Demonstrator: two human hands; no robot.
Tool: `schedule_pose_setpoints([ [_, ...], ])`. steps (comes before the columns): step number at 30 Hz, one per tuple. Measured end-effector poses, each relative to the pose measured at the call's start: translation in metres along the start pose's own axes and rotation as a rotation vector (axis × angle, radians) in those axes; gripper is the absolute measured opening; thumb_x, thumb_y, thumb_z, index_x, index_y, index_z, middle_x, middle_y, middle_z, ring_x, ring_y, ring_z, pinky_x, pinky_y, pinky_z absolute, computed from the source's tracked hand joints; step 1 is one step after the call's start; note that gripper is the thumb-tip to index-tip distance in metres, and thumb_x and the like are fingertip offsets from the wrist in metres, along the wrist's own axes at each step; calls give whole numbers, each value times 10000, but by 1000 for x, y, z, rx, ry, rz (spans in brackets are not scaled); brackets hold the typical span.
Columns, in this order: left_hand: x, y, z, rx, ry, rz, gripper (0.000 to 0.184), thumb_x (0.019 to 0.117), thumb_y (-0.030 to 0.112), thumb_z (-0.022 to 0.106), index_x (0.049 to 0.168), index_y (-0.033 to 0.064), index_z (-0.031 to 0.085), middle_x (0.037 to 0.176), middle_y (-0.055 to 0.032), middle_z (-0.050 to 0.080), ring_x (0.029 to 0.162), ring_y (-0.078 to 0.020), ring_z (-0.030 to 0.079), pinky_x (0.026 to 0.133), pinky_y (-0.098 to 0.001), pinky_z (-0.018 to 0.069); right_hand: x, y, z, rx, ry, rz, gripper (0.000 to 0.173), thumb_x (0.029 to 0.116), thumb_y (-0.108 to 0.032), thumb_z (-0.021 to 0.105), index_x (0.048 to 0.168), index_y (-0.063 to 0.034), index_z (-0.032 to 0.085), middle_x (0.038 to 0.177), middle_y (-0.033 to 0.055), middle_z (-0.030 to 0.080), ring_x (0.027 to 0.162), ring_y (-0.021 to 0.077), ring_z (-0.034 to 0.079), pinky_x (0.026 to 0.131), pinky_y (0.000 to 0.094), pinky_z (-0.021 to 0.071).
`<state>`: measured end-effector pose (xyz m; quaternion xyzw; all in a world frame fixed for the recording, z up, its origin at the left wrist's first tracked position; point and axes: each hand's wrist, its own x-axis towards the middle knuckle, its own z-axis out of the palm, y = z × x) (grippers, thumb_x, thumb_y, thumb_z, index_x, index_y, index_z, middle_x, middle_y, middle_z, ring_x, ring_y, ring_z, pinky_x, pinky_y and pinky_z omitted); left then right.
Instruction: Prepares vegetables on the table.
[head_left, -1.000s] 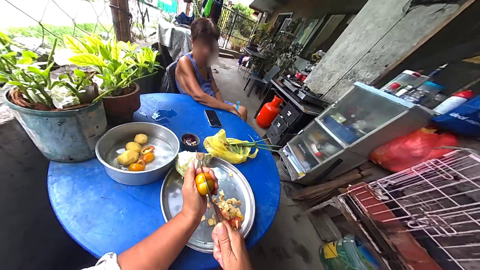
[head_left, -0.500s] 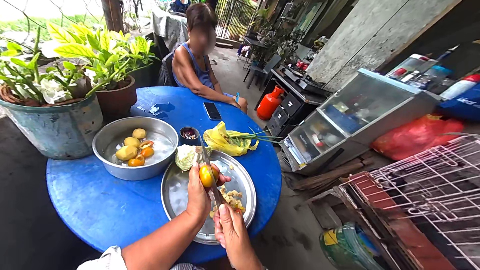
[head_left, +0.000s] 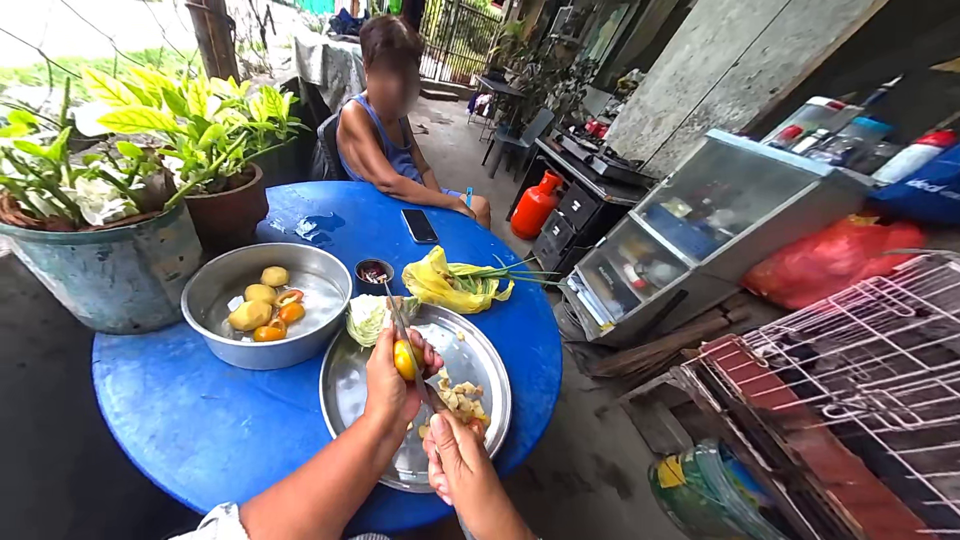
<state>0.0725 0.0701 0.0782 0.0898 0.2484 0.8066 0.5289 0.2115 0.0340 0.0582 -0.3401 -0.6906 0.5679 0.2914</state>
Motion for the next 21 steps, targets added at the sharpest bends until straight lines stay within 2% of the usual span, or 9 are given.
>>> schedule_pose_setpoints([
  [2,-1,1,0,-53,24,-36,642,1120,387,82,771,82,526,577,-42,587,516,-169,624,519,-279,552,0,0,-1,-101,3,-43,495,1115,-294,327,1503,-34,489,707,-44,473,479,31,416,442,205,419],
  [6,-4,7,4,-139,41,-85,646,1117,395,103,752,87,538,573,-42,597,511,-165,630,513,-272,552,-2,-1,-2,-274,41,-181,502,1115,-306,340,1450,4,550,705,-15,523,503,38,444,478,217,445],
  [10,-4,11,5,-169,51,-125,628,1119,405,135,758,91,541,583,-49,597,525,-178,640,524,-283,561,-2,-1,-4,-310,47,-183,510,1115,-319,340,1446,0,562,695,-20,527,505,37,449,485,215,449],
  [12,-3,12,0,-33,-90,-41,638,1123,380,109,800,64,559,639,-62,621,600,-185,668,615,-302,595,-3,-2,-4,-179,52,-134,466,1114,-318,351,1284,4,643,681,-38,497,484,8,423,458,183,421],
  [13,0,13,-4,98,-214,50,633,1113,352,87,843,50,574,698,-65,643,673,-182,685,695,-315,610,-4,-6,-4,-101,36,-73,406,1113,-320,331,1084,-37,620,663,-61,468,472,-13,407,442,160,400],
  [15,9,18,-12,327,-387,238,638,1075,344,107,903,40,641,809,-69,701,781,-185,703,773,-345,608,-4,-13,-8,53,-23,-1,397,1119,-326,300,955,-76,561,678,-74,465,468,-29,406,430,134,395],
  [17,13,21,-14,379,-417,285,697,1070,369,78,904,38,669,814,-66,725,757,-173,718,730,-333,621,-4,-15,-9,139,-69,5,406,1122,-356,312,929,-94,555,688,-71,478,472,-23,416,433,136,403],
  [19,10,19,-10,305,-326,190,784,1068,392,-18,839,45,646,732,-63,713,665,-158,709,636,-296,613,-1,-13,-6,187,-100,-15,393,1117,-375,329,951,-96,552,690,-80,469,487,-24,418,447,135,402],
  [21,7,17,-5,198,-227,103,767,1079,408,-34,809,55,591,652,-52,655,575,-154,672,569,-285,600,4,-8,-4,222,-115,-42,386,1106,-400,374,1095,-64,564,704,-93,477,497,-33,425,460,131,413],
])
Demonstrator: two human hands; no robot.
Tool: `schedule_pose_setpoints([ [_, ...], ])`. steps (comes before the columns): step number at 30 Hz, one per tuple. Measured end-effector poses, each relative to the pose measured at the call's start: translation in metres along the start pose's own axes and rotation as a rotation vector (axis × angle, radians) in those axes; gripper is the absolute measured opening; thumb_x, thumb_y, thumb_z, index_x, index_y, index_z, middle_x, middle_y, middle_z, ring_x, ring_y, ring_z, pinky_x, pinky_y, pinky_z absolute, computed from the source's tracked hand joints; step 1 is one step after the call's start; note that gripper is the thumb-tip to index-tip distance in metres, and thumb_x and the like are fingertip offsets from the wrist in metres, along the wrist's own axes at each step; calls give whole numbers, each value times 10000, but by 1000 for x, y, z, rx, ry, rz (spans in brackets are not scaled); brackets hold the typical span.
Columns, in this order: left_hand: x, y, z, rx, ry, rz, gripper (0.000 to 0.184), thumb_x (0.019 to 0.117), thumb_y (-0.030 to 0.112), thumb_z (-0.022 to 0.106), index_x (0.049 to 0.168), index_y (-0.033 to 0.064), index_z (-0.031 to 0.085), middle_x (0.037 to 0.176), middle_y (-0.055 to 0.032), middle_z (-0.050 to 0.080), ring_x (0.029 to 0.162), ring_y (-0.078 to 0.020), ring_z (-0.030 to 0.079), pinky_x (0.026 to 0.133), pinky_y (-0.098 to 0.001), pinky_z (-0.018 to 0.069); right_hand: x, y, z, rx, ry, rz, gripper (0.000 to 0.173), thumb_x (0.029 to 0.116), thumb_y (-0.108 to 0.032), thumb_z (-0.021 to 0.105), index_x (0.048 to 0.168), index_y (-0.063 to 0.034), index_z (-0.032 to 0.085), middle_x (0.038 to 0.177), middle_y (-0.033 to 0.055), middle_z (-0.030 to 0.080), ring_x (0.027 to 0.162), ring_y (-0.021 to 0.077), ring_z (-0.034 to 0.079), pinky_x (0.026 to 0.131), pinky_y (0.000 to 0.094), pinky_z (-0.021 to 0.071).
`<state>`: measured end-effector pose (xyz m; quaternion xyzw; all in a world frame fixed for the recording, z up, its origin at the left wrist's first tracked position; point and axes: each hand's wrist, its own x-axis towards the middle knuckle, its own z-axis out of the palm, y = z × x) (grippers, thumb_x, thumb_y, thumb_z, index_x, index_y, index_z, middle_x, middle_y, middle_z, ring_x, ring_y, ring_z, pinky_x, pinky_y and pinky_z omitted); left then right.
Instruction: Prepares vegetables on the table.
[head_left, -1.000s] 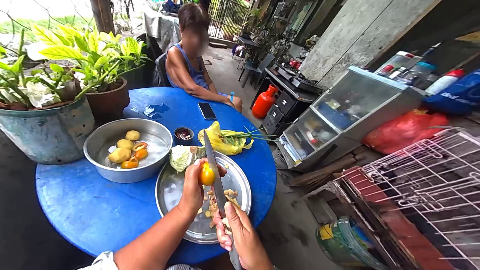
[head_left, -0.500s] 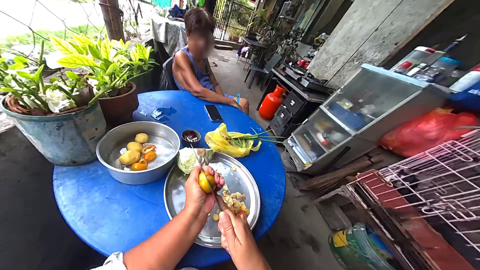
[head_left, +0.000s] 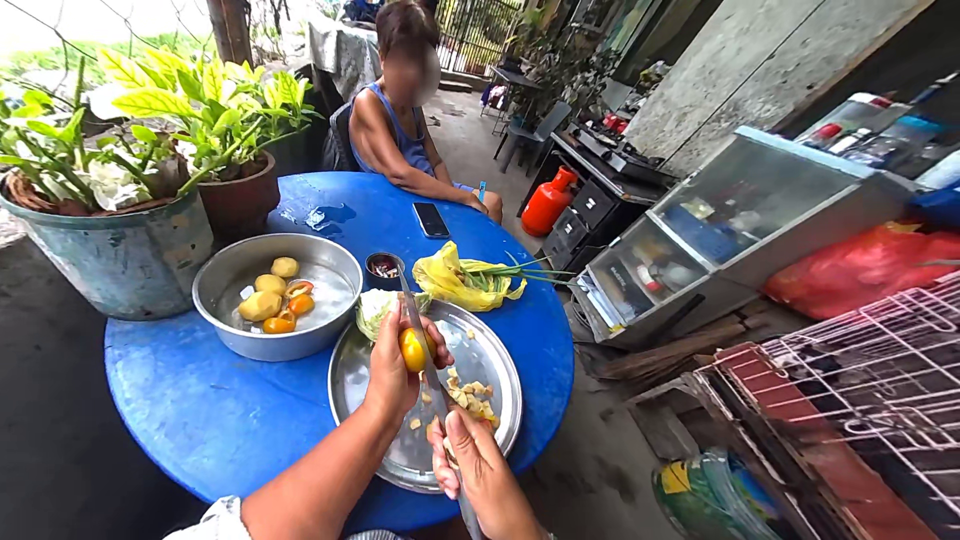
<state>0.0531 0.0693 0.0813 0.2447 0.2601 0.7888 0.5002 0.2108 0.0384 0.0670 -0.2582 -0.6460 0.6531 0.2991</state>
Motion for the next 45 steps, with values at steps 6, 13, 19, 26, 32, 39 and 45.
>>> schedule_pose_setpoints([
  [6,5,-4,4,-236,296,-206,650,1118,417,101,779,71,534,595,-50,578,491,-151,591,471,-260,521,19,5,3,-579,61,-170,461,1107,-218,381,1470,45,485,884,69,606,585,95,537,561,248,521],
  [13,2,-8,10,-303,442,-310,511,1116,373,202,875,67,534,658,-68,597,555,-182,631,528,-291,559,25,10,17,-1203,359,-325,364,960,-63,540,1291,63,623,711,115,678,565,256,683,546,393,584],
  [19,-12,-14,18,-205,390,-227,552,1128,381,148,967,25,538,713,-108,648,641,-242,696,637,-374,620,25,8,15,-1154,381,-323,299,988,-85,501,1215,76,612,597,71,592,503,226,635,502,371,551],
  [26,-15,-14,13,-121,199,-198,662,1116,442,70,971,6,547,737,-157,689,697,-315,736,669,-435,639,26,5,15,-1106,388,-347,238,1006,-97,484,1136,61,605,590,60,554,493,196,606,495,344,538],
  [32,-7,-14,7,-63,-67,-59,781,1071,514,52,980,27,656,908,-162,757,838,-280,756,743,-396,633,22,-17,9,-877,250,-230,256,1044,-81,453,1164,110,574,614,103,596,488,225,619,503,391,563],
  [39,-8,-12,16,-185,308,-180,644,1111,484,160,765,98,542,563,-35,576,465,-154,588,465,-303,537,17,-14,23,-966,270,-138,302,1043,-77,481,1218,146,584,669,207,646,607,373,690,614,504,578],
  [45,-2,1,12,-175,355,-159,665,1104,512,125,782,107,543,574,-29,580,477,-153,597,474,-309,551,3,-14,20,-1047,189,-41,334,1043,-102,488,1275,124,567,712,231,658,663,407,700,649,533,575],
])
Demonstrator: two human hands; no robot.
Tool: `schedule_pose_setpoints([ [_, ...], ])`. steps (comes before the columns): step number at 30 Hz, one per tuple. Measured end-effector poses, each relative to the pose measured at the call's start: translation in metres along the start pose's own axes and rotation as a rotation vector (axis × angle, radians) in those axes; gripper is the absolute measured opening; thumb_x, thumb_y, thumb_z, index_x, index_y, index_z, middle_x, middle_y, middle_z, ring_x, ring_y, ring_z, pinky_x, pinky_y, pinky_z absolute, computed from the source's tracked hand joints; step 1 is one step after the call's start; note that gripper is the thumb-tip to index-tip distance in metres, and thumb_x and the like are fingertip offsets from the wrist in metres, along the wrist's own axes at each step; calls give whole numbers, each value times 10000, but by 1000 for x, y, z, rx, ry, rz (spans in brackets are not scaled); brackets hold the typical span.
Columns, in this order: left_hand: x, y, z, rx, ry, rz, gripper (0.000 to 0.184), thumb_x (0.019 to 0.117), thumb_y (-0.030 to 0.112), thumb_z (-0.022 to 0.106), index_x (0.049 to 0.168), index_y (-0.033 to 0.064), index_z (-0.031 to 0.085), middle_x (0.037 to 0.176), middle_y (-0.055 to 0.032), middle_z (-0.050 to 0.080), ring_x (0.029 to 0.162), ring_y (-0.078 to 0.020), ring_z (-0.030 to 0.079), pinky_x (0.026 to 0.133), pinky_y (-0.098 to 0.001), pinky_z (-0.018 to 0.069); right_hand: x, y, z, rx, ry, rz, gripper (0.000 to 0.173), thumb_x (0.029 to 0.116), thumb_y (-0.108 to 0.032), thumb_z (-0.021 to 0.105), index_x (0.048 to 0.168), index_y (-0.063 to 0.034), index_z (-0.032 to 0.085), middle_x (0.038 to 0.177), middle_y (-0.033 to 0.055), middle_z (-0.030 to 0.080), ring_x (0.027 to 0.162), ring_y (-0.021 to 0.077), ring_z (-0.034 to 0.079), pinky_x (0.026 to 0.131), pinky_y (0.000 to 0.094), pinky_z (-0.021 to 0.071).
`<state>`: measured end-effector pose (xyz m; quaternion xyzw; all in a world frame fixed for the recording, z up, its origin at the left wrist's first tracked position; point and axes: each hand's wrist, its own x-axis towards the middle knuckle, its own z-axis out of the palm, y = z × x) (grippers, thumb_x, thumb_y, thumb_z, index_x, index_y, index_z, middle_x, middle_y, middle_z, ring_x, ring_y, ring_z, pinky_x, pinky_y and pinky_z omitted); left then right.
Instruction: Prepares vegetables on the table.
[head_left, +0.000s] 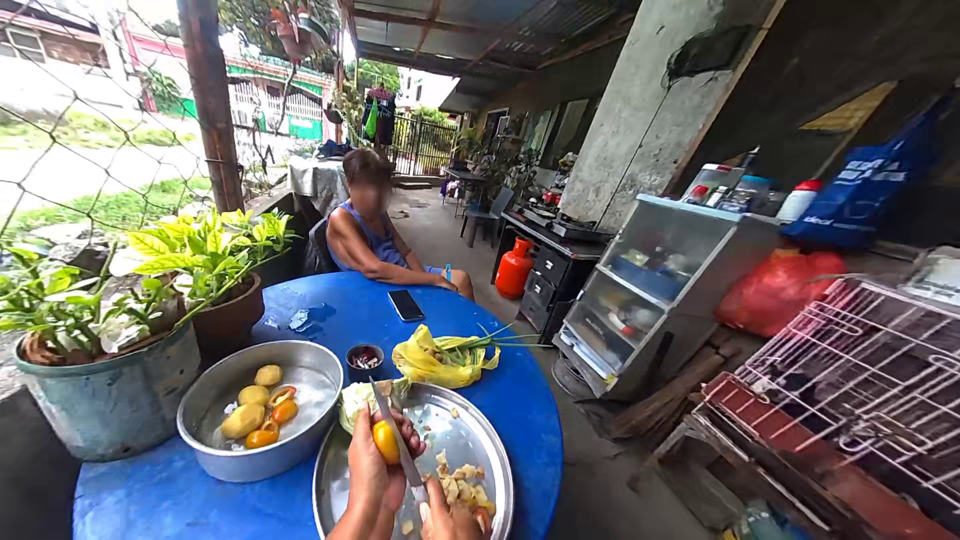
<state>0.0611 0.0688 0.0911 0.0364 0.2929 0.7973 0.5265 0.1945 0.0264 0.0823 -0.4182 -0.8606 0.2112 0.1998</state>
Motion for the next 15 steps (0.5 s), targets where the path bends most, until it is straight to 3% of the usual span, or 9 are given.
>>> schedule_pose_setpoints([
  [4,-4,-8,-1,-8,-4,-5,674,1104,510,111,835,78,554,588,-44,590,515,-183,629,534,-352,589,0,-4,-3,-3,-46,78,354,1047,-103,487,1323,110,548,761,252,674,743,438,711,717,563,572],
  [10,-12,-19,-5,28,-77,-57,665,1106,494,87,921,61,557,652,-47,613,598,-192,657,629,-361,606,5,10,6,38,49,20,318,1060,-124,453,1275,89,549,668,142,621,594,295,670,604,444,581],
  [15,-11,-22,-4,32,-40,-39,637,1115,465,98,963,45,552,678,-64,627,629,-202,676,670,-372,617,9,14,10,26,109,-25,297,1053,-115,450,1239,87,565,633,110,589,545,254,640,557,393,564],
])
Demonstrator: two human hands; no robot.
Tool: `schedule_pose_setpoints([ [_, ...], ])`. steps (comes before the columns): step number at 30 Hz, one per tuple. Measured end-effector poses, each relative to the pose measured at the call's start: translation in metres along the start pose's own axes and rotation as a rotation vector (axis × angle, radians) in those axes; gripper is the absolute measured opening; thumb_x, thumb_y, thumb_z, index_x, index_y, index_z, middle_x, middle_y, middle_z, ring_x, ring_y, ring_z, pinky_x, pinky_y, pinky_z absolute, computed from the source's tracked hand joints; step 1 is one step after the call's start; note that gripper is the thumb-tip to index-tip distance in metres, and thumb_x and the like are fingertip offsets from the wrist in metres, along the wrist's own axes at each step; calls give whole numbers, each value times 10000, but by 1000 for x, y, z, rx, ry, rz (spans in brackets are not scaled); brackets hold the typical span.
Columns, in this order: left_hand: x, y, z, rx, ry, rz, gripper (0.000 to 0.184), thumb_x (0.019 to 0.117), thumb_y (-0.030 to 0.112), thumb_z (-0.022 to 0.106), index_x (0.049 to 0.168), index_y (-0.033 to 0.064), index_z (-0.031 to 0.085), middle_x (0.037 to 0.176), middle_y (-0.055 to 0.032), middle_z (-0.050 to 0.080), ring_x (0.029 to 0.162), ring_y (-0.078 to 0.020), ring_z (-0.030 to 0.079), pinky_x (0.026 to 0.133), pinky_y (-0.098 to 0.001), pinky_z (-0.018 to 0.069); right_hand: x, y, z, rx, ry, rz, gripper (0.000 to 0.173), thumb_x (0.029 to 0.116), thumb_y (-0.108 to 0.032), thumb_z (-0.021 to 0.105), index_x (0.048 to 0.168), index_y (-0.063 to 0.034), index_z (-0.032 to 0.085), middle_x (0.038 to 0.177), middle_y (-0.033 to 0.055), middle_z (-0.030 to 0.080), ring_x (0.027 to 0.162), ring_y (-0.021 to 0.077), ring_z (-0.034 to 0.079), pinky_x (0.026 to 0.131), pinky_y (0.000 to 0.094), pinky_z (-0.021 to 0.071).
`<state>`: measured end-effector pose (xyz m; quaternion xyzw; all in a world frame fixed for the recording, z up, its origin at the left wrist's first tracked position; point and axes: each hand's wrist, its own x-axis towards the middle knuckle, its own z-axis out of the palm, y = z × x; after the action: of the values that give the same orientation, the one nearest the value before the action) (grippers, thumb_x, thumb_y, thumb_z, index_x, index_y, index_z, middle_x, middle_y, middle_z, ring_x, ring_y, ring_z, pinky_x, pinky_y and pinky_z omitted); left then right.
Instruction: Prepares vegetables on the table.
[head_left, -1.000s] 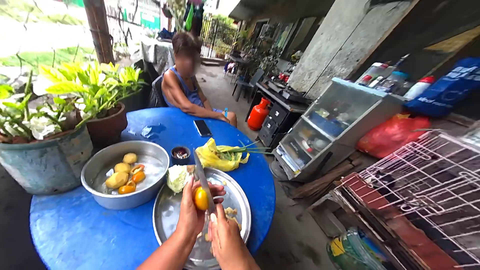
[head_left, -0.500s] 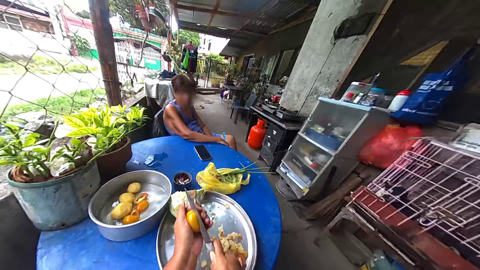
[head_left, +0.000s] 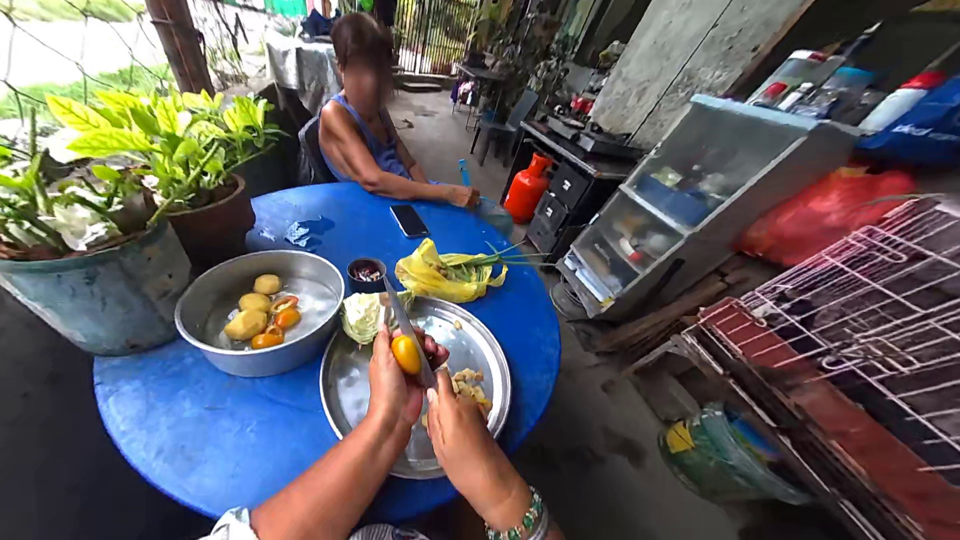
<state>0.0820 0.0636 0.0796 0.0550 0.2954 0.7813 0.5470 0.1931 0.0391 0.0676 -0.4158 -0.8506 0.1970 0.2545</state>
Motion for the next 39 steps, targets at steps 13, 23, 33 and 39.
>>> schedule_pose_setpoints([
  [13,4,-9,-12,204,-391,146,412,1074,343,382,1260,-15,465,1026,-143,695,939,-224,711,878,-375,593,17,6,-9,333,-10,66,331,1092,-130,377,1253,117,527,623,68,550,446,141,564,471,304,546],
  [23,2,-15,-6,330,-319,314,287,1104,167,318,1330,6,390,939,-73,655,825,-157,692,806,-313,599,12,11,-6,115,198,-91,450,1101,-310,386,1109,56,647,725,92,622,651,175,640,618,324,543],
  [33,-3,-22,-8,277,-167,295,659,1100,455,51,1253,5,507,1036,-103,657,974,-152,675,883,-324,573,10,15,-7,-234,355,-103,585,1044,-424,494,1434,6,571,887,133,710,623,250,670,515,395,538],
  [39,-2,-27,-14,225,-208,338,429,1094,244,134,1165,38,504,943,-58,673,899,-126,689,836,-307,586,10,20,-4,-200,354,-147,574,1035,-425,515,1501,-90,540,820,107,667,560,231,611,471,379,498],
])
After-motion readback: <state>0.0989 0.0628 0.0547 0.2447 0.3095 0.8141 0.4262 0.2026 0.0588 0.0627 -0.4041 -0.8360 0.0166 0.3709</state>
